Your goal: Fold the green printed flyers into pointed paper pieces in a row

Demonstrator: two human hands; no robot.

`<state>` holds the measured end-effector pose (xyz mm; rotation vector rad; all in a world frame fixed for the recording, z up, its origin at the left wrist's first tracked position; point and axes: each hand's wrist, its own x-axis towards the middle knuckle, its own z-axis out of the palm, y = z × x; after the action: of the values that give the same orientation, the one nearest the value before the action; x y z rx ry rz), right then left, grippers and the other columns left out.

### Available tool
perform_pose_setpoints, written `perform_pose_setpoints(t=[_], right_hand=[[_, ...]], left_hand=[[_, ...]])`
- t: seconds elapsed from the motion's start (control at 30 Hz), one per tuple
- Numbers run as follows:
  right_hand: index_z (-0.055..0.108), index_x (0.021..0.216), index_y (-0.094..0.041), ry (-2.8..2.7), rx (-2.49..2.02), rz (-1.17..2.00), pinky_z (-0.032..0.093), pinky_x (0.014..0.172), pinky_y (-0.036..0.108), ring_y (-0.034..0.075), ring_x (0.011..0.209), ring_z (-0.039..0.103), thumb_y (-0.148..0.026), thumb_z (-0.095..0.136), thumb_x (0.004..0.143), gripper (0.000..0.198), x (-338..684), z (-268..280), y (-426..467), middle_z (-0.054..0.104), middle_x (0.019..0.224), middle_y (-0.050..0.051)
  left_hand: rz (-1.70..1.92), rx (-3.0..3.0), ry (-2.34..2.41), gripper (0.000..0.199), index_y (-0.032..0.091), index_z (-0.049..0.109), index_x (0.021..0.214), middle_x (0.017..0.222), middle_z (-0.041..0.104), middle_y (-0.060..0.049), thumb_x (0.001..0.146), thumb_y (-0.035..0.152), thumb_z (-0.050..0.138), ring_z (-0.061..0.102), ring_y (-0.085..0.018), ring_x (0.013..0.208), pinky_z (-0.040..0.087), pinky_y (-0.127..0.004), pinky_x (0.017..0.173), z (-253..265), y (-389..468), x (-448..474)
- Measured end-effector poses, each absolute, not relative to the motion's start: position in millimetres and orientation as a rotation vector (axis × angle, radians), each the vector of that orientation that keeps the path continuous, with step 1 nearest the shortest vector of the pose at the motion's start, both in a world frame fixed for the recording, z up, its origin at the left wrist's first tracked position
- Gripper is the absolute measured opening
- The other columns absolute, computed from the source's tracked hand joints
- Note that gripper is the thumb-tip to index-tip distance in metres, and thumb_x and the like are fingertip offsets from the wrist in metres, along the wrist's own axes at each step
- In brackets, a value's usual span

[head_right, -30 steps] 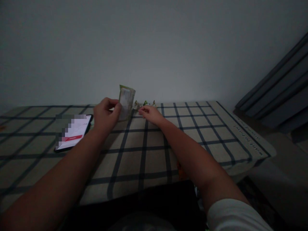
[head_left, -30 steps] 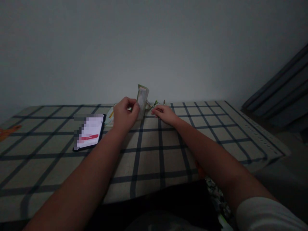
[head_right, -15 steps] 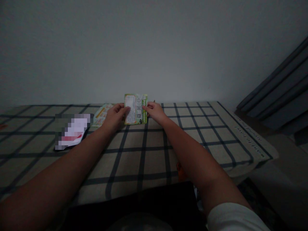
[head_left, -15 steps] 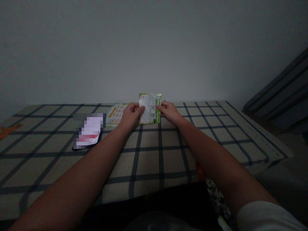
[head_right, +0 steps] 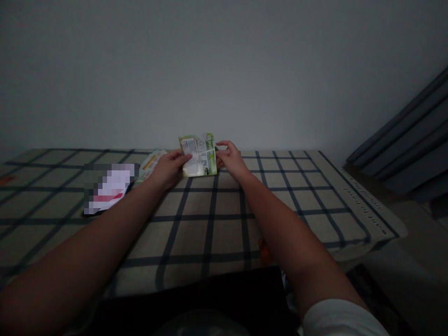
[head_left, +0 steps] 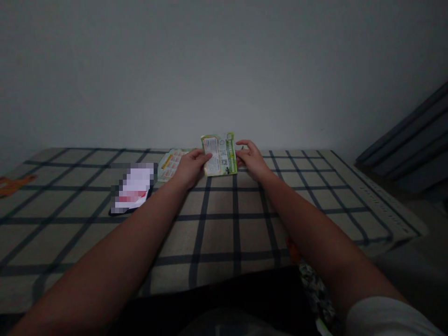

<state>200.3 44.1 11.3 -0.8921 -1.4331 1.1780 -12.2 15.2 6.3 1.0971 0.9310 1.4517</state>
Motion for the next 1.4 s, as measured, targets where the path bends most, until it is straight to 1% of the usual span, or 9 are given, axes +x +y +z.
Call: perform_pose_setpoints(t=[0.17,0.27,0.57,0.77,0.83,0.93,1.1,1.3,1.4], right_hand=[[0.061,0.103,-0.024,-1.563,-0.822,1.193,0.054,0.063,0.023,0.011,0.068,0.066,-0.022,0.069,0.081,0.023,198,9,43,0.073,0.087,-0.002],[0.066,0.097,-0.021,-1.615,-0.865,1.188,0.056,0.066,0.026,0.012,0.068,0.066,-0.020,0.067,0.080,0.017,197,9,40,0.071,0.081,-0.001],[0.060,0.077,-0.019,-1.582,-0.884,1.097,0.054,0.060,0.022,0.012,0.071,0.065,-0.036,0.074,0.084,0.023,198,12,37,0.068,0.076,0.001],[0.051,0.074,-0.020,-1.488,-0.997,1.099,0.054,0.058,0.022,0.011,0.059,0.064,-0.040,0.074,0.088,0.033,198,15,38,0.067,0.067,-0.001],[0.050,0.073,-0.021,-1.503,-1.008,1.083,0.054,0.058,0.023,0.011,0.057,0.063,-0.038,0.075,0.089,0.034,198,14,38,0.065,0.065,-0.002],[0.048,0.073,-0.021,-1.517,-1.024,1.065,0.054,0.058,0.024,0.012,0.056,0.063,-0.036,0.075,0.090,0.035,198,13,39,0.063,0.064,-0.002],[0.050,0.076,-0.021,-1.502,-0.993,1.076,0.056,0.060,0.025,0.013,0.063,0.065,-0.032,0.074,0.089,0.030,197,10,41,0.064,0.070,-0.001],[0.052,0.108,-0.025,-1.335,-0.901,1.174,0.061,0.067,0.028,0.016,0.082,0.071,-0.033,0.071,0.090,0.028,197,11,43,0.071,0.091,0.000],[0.055,0.111,-0.023,-1.304,-0.941,1.173,0.060,0.072,0.028,0.016,0.087,0.072,-0.036,0.069,0.091,0.027,199,11,46,0.073,0.097,0.003]], left_hand=[[1.475,0.978,0.917,0.021,0.013,0.072,0.090,0.095,0.079,-0.010,0.071,0.016,0.081,0.074,-0.021,0.085,0.059,-0.042,0.093,11,16,-12],[1.474,0.959,0.919,0.023,0.012,0.073,0.094,0.099,0.079,-0.012,0.072,0.015,0.081,0.075,-0.023,0.090,0.059,-0.042,0.093,11,15,-12],[1.404,0.914,1.004,0.014,0.015,0.076,0.087,0.093,0.078,-0.006,0.075,0.011,0.075,0.066,-0.009,0.065,0.057,-0.020,0.065,15,11,-10],[1.356,0.979,0.932,0.031,0.016,0.076,0.102,0.108,0.078,-0.013,0.089,0.043,0.071,0.071,-0.017,0.072,0.060,-0.029,0.063,18,8,-8],[1.362,1.039,0.911,0.035,0.017,0.077,0.101,0.109,0.078,-0.013,0.085,0.048,0.077,0.072,-0.019,0.077,0.060,-0.030,0.065,18,5,-8],[1.366,1.154,0.943,0.032,0.016,0.077,0.095,0.104,0.078,-0.010,0.072,0.035,0.089,0.071,-0.017,0.079,0.060,-0.028,0.069,15,2,-6],[1.412,1.187,1.034,0.029,0.013,0.077,0.087,0.088,0.076,-0.009,0.070,0.033,0.090,0.070,-0.017,0.076,0.061,-0.029,0.072,8,6,-4],[1.427,1.225,1.040,0.026,0.013,0.077,0.087,0.091,0.076,-0.010,0.073,0.031,0.089,0.070,-0.017,0.075,0.062,-0.032,0.076,6,8,-5],[1.399,1.252,1.051,0.023,0.012,0.076,0.086,0.089,0.075,-0.010,0.075,0.030,0.087,0.070,-0.017,0.075,0.063,-0.033,0.077,7,4,-4]])
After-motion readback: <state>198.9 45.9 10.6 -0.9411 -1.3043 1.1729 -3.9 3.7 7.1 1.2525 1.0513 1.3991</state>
